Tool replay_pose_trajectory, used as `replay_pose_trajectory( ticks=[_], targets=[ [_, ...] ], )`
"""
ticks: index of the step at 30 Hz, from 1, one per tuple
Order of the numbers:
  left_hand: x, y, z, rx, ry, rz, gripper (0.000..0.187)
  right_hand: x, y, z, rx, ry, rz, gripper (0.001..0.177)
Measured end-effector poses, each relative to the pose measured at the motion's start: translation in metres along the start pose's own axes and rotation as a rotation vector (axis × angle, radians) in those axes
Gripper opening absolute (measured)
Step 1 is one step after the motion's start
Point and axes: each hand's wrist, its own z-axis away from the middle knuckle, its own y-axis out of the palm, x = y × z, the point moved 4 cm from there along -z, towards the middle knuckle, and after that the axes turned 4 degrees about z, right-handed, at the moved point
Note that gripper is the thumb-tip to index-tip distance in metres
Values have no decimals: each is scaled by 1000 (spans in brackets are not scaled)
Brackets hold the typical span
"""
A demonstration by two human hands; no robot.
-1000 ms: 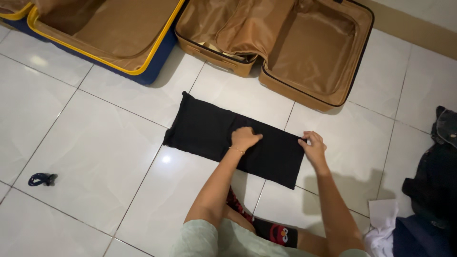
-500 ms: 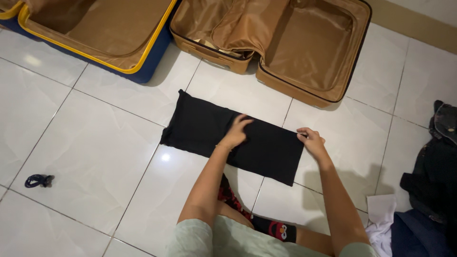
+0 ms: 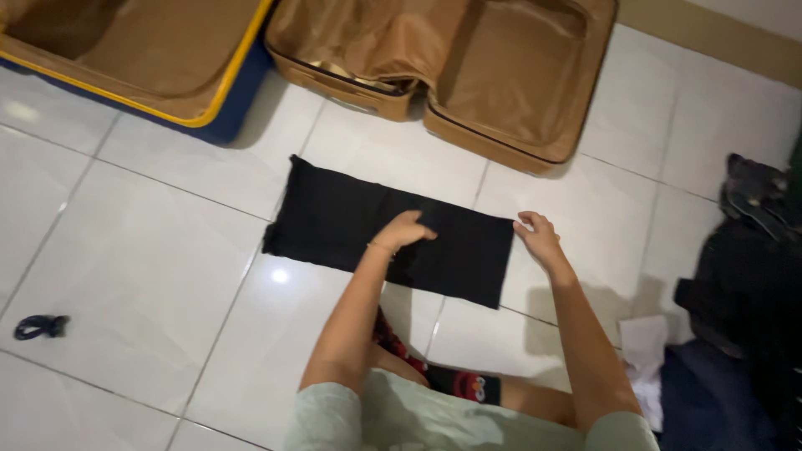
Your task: The person places toiletries and a small pouch into the zippered compartment of an open suitcase, then folds a black garment on the floor and places it into the main compartment. The person continues arranging items inside the suitcase.
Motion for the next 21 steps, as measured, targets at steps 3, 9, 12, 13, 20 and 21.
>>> replay_pose_trajectory(
  ticks=[3, 9, 12, 13, 20, 21],
  targets=[
    [-40, 40, 0, 172, 45, 194, 73, -31, -25, 17, 81, 103, -275, 42],
    [-160, 219, -5, 346, 125, 355, 53, -103, -73, 61, 79, 240, -819, 37],
    [-169, 292, -12, 343, 138, 333, 54, -126, -90, 83, 126, 107, -1066, 39],
    [-163, 308, -16, 333, 132, 322, 55, -136, -89, 88, 76, 192, -1007, 42],
    [-69, 258, -49, 61, 337, 285, 69, -127, -81, 95, -289, -56, -357, 48],
    [-56, 246, -49, 66, 251, 303, 72, -109, -77, 96, -402, -269, -136, 50]
  ],
)
